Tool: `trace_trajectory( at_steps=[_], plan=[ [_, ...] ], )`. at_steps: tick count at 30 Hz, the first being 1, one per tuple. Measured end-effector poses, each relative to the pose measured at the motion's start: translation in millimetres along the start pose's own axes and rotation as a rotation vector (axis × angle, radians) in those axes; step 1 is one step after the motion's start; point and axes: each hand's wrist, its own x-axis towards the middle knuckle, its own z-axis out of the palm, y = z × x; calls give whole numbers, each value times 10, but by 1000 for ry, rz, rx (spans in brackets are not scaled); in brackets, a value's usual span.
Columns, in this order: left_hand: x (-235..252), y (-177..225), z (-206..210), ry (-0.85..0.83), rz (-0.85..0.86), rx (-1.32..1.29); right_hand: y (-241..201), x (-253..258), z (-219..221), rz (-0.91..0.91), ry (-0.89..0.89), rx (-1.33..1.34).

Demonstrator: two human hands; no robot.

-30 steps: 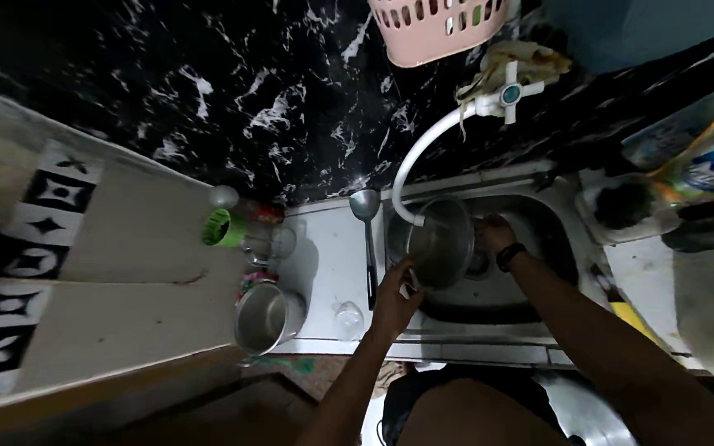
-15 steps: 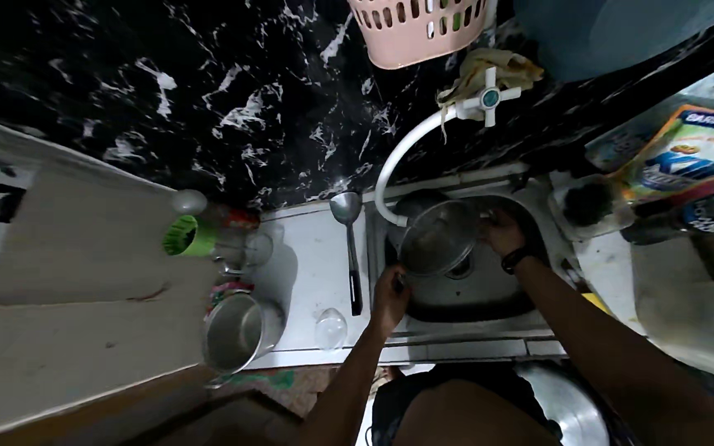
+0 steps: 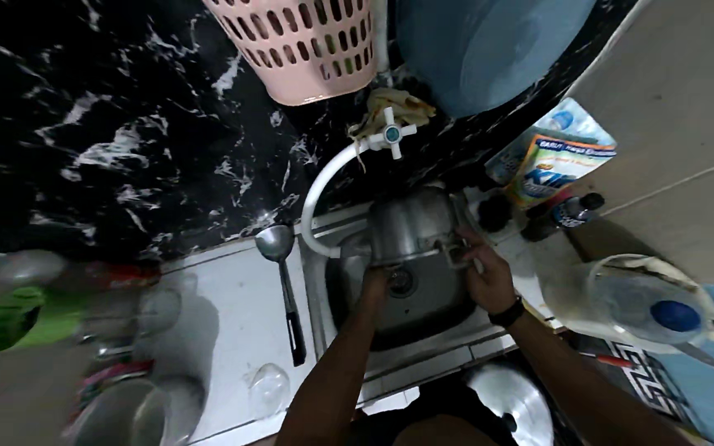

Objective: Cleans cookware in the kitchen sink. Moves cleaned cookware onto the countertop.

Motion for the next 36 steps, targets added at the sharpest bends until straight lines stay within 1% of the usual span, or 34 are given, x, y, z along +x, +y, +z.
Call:
trace_trajectory(
  at_steps=[2,5,8,10,11,12,13,15,16,17,18,19,20,21,22,23,24,26,27,28,29,31,32,34,36],
  plan=[
    [66,6,110,-11,-12,-60,5,-92,-48,-60,-11,-54],
    [146,-23,148,-23,-10,-115,74,-269,-89,-86,-26,-86],
    [179,-117,83,-33,27,-29,46,-446,-8,-28,-25,-11],
    [134,-221,-58,-49,81,24,-48,-469,54,29,-82,103],
    [73,-233,-155,-43,95,42,-84,-476,86,91,-115,176],
    [5,-207,-239,-17,91,20,-118,-481,120,204,-125,249],
    [-5,-188,-308,21,95,-56,-155,-458,153,376,-116,313],
    [124,-191,-396,65,144,-301,-211,-319,251,829,-79,375],
    [169,-192,-451,62,199,-313,-194,-233,331,1029,-64,407],
    [192,-214,-510,49,280,-233,-149,-167,429,1162,-40,444],
    [199,-268,-594,15,397,-59,-93,-126,522,1212,-20,478],
    [212,-336,-711,-16,519,166,-30,-89,609,1199,-1,513],
    [218,-385,-849,-49,588,363,44,-53,694,1146,20,545],
    [190,-418,-962,-79,613,484,119,-27,763,1103,52,555],
    [147,-420,-1053,-118,579,531,187,12,807,1079,75,532],
    [114,-384,-1133,-153,506,504,243,73,845,1064,83,492],
    [78,-340,-1205,-185,413,418,276,133,860,1058,73,451],
    [9,-322,-1283,-190,197,85,282,250,876,1012,3,338],
    [-22,-335,-1293,-138,110,-59,257,313,886,934,-88,269],
    [-33,-370,-1289,-64,45,-136,225,381,913,840,-175,220],
    [-31,-396,-1273,12,-6,-167,171,457,969,767,-219,195],
    [-38,-392,-1216,141,-73,-247,57,601,1075,678,-268,138],
    [-30,-397,-1207,171,-82,-296,7,669,1107,651,-301,87],
    [-38,-392,-1240,158,-73,-361,-80,800,1097,594,-423,-29],
    [-46,-363,-1283,99,-13,-366,-159,899,1022,532,-558,-99]
  ],
)
